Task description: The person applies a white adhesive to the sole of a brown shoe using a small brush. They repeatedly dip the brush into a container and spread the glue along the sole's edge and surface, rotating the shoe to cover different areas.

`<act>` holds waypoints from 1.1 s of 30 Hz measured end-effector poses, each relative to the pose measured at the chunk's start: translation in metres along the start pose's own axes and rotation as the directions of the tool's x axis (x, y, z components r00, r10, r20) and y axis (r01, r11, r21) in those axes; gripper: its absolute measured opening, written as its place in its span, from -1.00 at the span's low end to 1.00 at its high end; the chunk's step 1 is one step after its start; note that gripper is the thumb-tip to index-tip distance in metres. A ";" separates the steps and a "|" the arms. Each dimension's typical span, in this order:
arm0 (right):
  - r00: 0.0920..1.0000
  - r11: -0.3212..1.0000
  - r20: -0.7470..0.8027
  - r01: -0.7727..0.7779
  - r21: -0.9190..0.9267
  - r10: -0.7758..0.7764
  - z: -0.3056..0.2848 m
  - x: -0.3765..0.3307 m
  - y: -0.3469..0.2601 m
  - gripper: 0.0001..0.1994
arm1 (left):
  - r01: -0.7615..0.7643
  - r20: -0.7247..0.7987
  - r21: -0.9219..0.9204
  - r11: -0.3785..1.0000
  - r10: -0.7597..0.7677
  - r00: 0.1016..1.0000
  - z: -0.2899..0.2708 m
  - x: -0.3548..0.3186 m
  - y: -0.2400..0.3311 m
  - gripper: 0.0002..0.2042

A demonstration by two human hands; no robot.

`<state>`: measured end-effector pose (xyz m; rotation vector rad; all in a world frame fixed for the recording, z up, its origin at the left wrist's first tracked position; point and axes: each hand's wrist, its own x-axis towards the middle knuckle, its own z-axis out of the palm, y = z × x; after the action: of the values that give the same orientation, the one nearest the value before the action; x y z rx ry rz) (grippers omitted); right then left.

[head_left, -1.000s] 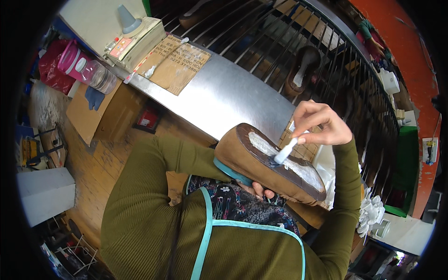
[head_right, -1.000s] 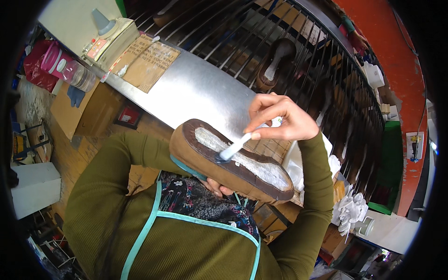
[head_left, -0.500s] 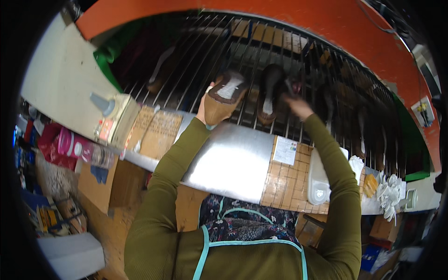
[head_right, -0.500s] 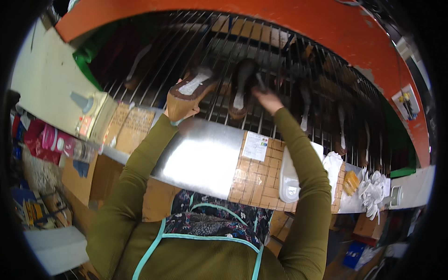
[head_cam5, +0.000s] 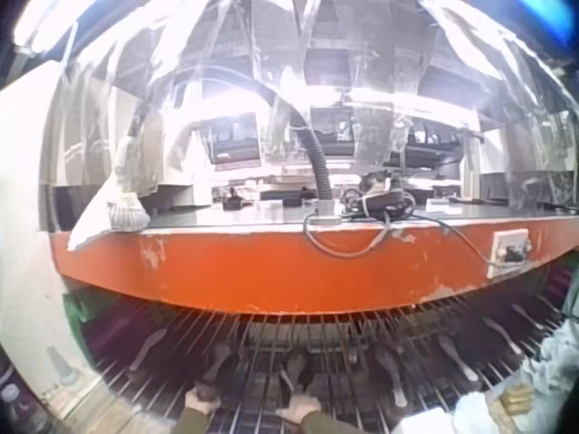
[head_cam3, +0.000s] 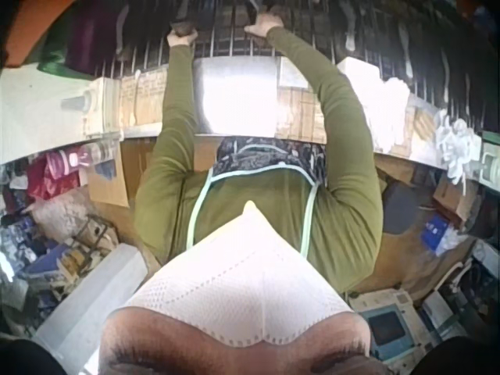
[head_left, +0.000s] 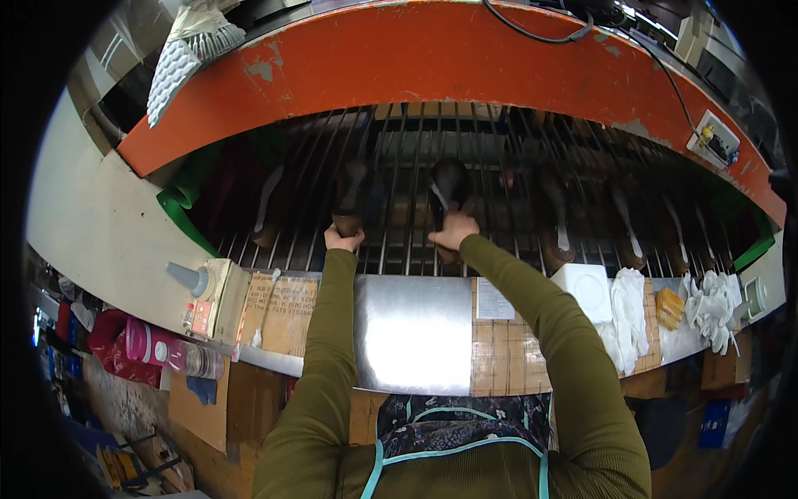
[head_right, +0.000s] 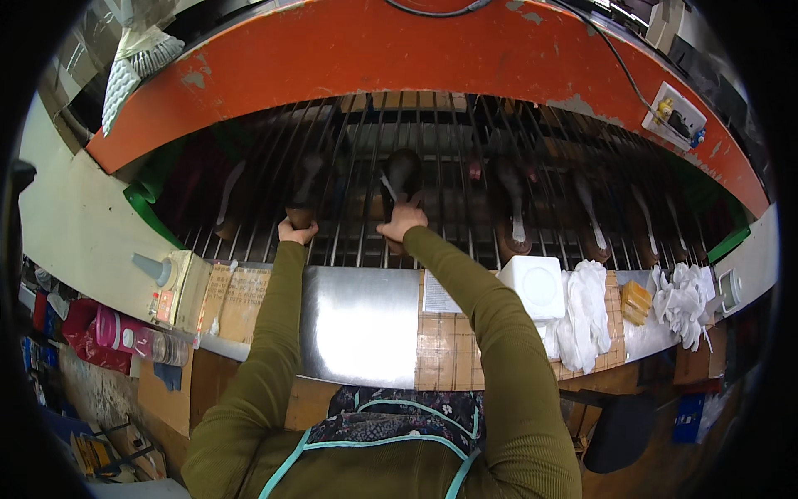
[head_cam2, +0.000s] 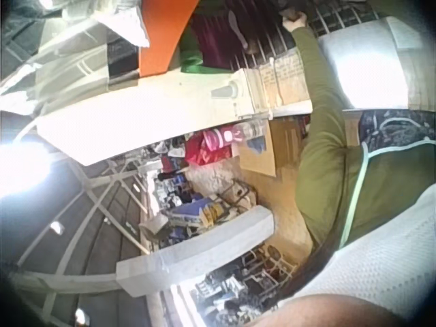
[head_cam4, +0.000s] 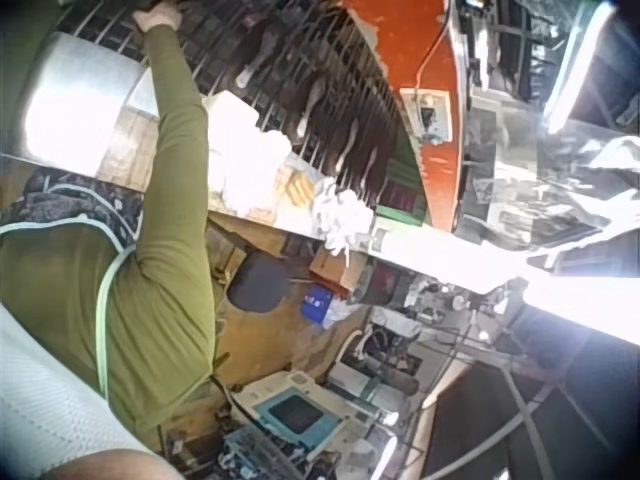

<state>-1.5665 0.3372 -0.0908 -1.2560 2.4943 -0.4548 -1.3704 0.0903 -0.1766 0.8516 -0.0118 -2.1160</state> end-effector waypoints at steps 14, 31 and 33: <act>0.981 0.446 0.055 0.034 0.895 -0.185 -0.130 -0.223 0.044 -0.58 | 0.488 0.498 0.560 0.669 -0.743 0.447 -0.031 -0.283 -0.146 -0.17; 0.773 0.983 -0.608 -0.151 0.101 0.181 -0.063 -0.409 0.170 -0.94 | -0.055 0.756 0.495 0.867 -0.399 0.519 -0.097 -0.349 -0.174 0.00; 0.745 0.978 -0.658 -0.197 -0.066 0.106 -0.057 -0.408 0.179 -0.95 | -0.140 0.792 0.466 0.874 -0.341 0.506 -0.079 -0.349 -0.176 0.00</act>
<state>-1.4864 0.7776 -0.0598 -1.0380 3.2311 -0.8165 -1.3005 0.4737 -0.0904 -0.0870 -1.0968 -2.4825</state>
